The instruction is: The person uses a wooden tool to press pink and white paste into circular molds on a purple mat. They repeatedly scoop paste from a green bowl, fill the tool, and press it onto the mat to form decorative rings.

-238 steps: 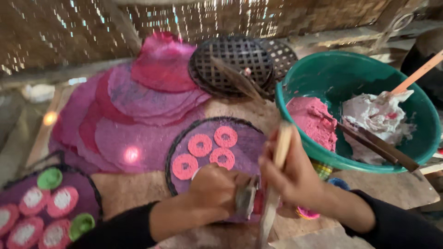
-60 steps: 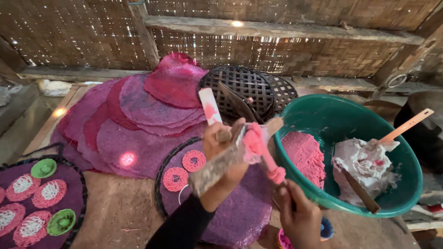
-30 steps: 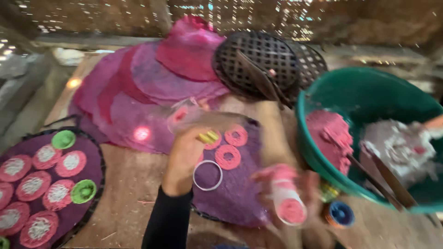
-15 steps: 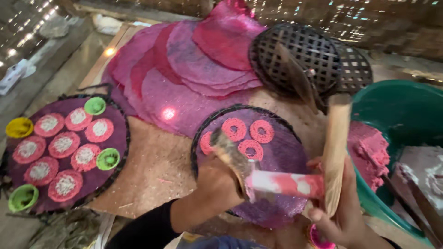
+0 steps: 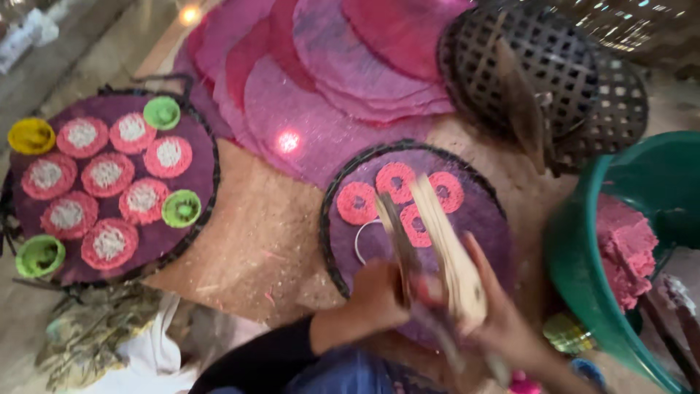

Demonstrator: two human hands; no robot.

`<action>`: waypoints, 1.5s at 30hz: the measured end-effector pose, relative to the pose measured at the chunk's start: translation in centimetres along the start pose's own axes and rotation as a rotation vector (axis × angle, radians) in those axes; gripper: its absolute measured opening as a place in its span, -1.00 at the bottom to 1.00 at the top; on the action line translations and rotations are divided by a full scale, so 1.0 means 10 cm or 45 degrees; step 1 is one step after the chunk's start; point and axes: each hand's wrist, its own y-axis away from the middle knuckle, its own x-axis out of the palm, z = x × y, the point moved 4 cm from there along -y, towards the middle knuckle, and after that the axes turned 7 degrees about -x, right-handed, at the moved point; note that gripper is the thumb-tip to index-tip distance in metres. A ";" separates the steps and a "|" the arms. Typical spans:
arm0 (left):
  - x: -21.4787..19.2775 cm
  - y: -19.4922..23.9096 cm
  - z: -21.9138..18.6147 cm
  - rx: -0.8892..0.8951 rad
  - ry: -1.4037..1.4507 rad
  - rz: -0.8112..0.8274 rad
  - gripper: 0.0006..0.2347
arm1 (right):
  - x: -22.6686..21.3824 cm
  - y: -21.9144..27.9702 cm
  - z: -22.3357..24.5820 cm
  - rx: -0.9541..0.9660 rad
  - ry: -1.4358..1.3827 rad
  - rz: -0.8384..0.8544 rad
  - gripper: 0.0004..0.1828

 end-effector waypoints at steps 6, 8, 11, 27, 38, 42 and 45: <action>-0.71 -0.44 0.04 0.536 0.012 0.075 -0.50 | -0.49 0.02 -0.51 0.592 -0.630 0.209 0.04; -1.12 -0.63 0.04 0.859 0.390 0.197 -0.21 | -0.63 -0.02 -0.56 0.445 -0.554 0.237 0.04; -1.52 -0.98 0.11 0.877 1.557 0.350 -0.18 | -0.76 -0.13 -0.70 0.555 -0.479 0.204 0.00; -1.09 -1.18 1.05 0.454 2.525 0.430 -0.76 | -0.58 -1.04 -0.78 0.713 0.008 0.729 -0.03; -1.13 -1.09 1.21 0.353 2.596 0.338 -0.81 | -0.51 -1.12 -0.90 0.778 0.359 0.519 0.08; -0.98 -1.10 1.20 0.248 2.693 0.281 -0.82 | -0.58 -1.04 -0.84 0.912 0.426 0.505 0.05; -0.81 -1.17 1.21 0.235 2.769 0.262 -0.81 | -0.67 -0.99 -0.74 1.027 0.503 0.461 0.02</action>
